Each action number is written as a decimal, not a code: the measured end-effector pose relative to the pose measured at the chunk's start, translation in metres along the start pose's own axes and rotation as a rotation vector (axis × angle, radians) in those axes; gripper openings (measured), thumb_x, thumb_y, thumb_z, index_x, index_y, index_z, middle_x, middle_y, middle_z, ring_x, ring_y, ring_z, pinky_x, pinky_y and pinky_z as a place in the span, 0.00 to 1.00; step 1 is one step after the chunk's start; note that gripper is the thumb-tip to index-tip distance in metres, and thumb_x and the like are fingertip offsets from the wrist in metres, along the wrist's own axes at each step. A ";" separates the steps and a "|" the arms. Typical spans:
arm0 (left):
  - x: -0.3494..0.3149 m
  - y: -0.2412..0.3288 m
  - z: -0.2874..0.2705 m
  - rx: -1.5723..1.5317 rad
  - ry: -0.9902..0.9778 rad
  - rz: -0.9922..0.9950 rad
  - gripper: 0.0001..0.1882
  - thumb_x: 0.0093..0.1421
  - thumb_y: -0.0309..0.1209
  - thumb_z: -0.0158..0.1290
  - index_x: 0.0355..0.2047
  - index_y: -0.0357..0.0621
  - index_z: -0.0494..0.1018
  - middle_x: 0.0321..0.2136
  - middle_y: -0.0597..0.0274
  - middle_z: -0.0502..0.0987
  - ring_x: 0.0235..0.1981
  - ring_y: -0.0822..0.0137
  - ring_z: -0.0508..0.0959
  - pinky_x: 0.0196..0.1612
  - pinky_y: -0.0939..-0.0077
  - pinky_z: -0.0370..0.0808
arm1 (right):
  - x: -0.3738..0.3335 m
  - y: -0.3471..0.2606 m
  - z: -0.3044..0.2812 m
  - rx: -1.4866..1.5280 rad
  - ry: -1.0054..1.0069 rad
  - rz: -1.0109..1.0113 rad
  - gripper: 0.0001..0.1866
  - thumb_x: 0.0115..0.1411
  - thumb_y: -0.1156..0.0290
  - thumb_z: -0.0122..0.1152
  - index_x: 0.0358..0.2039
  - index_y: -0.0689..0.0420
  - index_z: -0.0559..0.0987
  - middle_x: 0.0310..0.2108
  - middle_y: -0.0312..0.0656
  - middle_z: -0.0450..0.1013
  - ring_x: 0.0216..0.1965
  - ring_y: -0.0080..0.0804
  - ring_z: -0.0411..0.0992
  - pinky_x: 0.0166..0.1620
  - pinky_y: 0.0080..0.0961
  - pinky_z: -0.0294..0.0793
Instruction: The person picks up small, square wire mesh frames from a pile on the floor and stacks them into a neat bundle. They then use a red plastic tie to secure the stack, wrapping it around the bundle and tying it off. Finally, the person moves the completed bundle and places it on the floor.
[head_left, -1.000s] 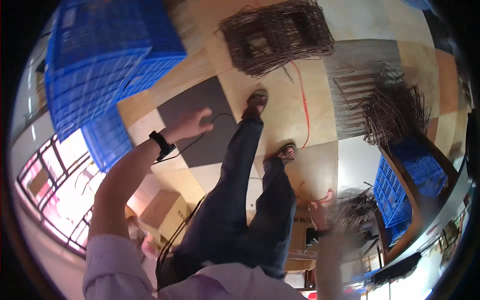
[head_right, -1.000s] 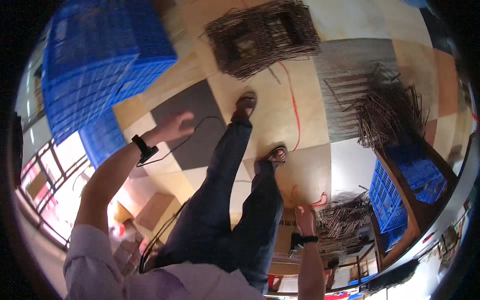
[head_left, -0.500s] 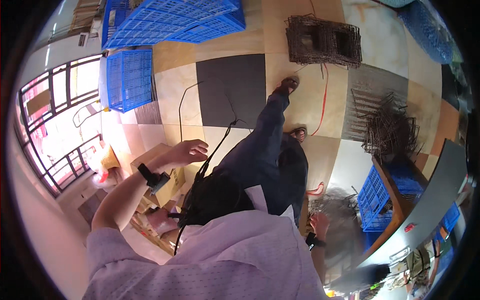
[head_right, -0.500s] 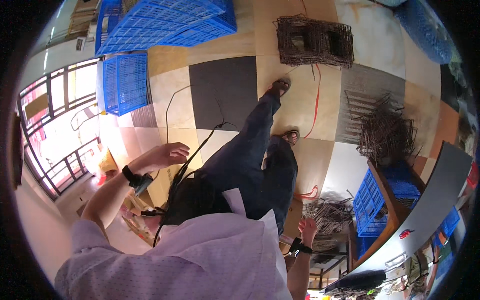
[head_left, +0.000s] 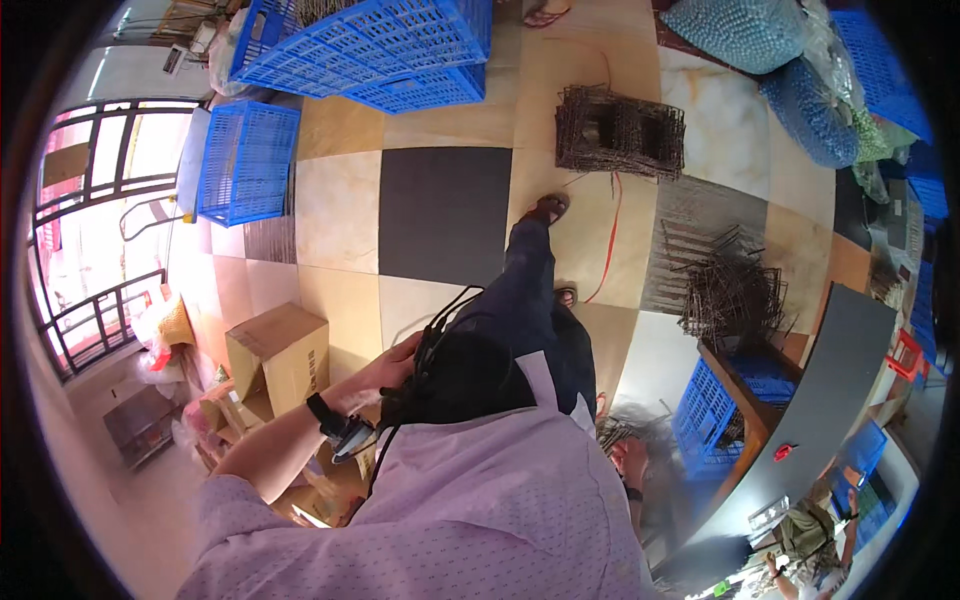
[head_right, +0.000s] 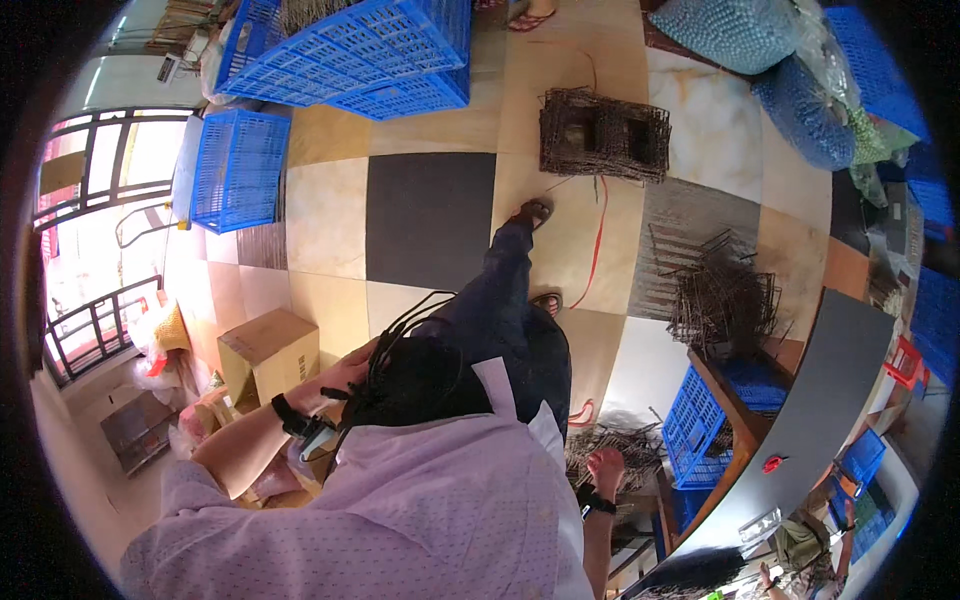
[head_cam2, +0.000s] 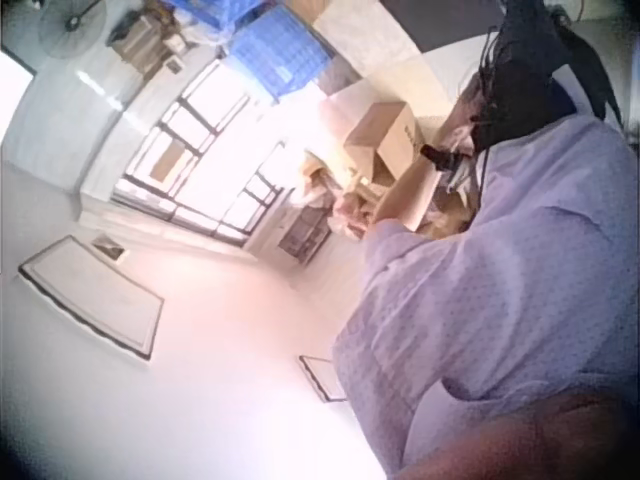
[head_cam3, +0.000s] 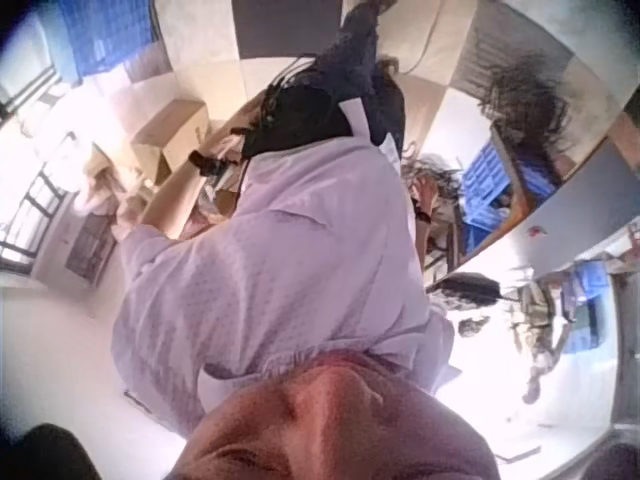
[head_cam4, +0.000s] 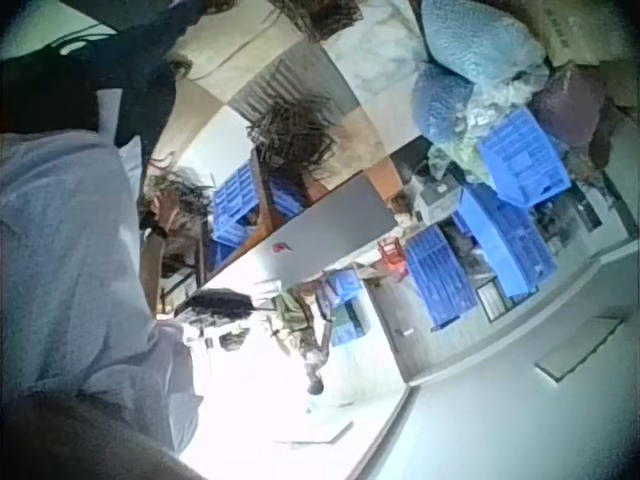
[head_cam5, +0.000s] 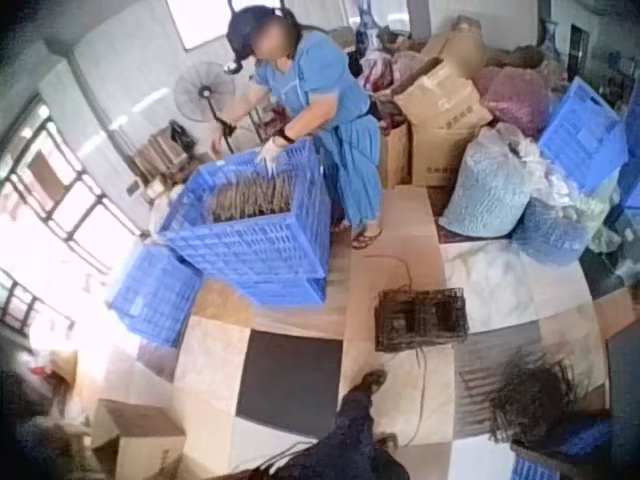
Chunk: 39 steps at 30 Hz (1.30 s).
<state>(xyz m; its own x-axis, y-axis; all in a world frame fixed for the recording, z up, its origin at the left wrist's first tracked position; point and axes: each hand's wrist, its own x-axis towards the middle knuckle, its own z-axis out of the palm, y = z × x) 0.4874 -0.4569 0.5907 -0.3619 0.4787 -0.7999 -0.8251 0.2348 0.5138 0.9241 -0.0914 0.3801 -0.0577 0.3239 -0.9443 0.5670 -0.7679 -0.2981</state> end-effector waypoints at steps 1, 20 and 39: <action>0.000 -0.001 0.002 -0.014 0.001 -0.002 0.26 0.70 0.42 0.42 0.63 0.42 0.57 0.49 0.70 0.70 0.47 0.79 0.68 0.52 0.84 0.67 | 0.003 0.000 -0.002 -0.006 0.017 0.002 0.05 0.62 0.67 0.58 0.36 0.52 0.72 0.28 0.39 0.73 0.25 0.28 0.72 0.22 0.20 0.68; 0.031 -0.017 -0.006 -0.022 -0.084 0.176 0.28 0.65 0.42 0.51 0.61 0.44 0.61 0.51 0.71 0.71 0.50 0.76 0.71 0.52 0.82 0.70 | 0.009 0.022 0.025 0.045 -0.016 -0.157 0.07 0.62 0.62 0.56 0.33 0.49 0.71 0.28 0.38 0.72 0.24 0.31 0.72 0.23 0.26 0.71; 0.036 -0.030 -0.025 -0.067 0.038 0.085 0.23 0.65 0.42 0.51 0.56 0.45 0.66 0.34 0.76 0.71 0.34 0.80 0.71 0.36 0.84 0.70 | 0.013 0.043 0.042 0.055 0.051 -0.148 0.08 0.63 0.65 0.53 0.35 0.56 0.73 0.26 0.38 0.73 0.23 0.28 0.74 0.22 0.23 0.72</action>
<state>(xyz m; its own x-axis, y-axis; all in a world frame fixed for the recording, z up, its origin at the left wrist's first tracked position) 0.4884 -0.4676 0.5390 -0.4467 0.4615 -0.7665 -0.8178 0.1369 0.5590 0.9128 -0.1433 0.3492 -0.0945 0.4627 -0.8815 0.5094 -0.7383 -0.4421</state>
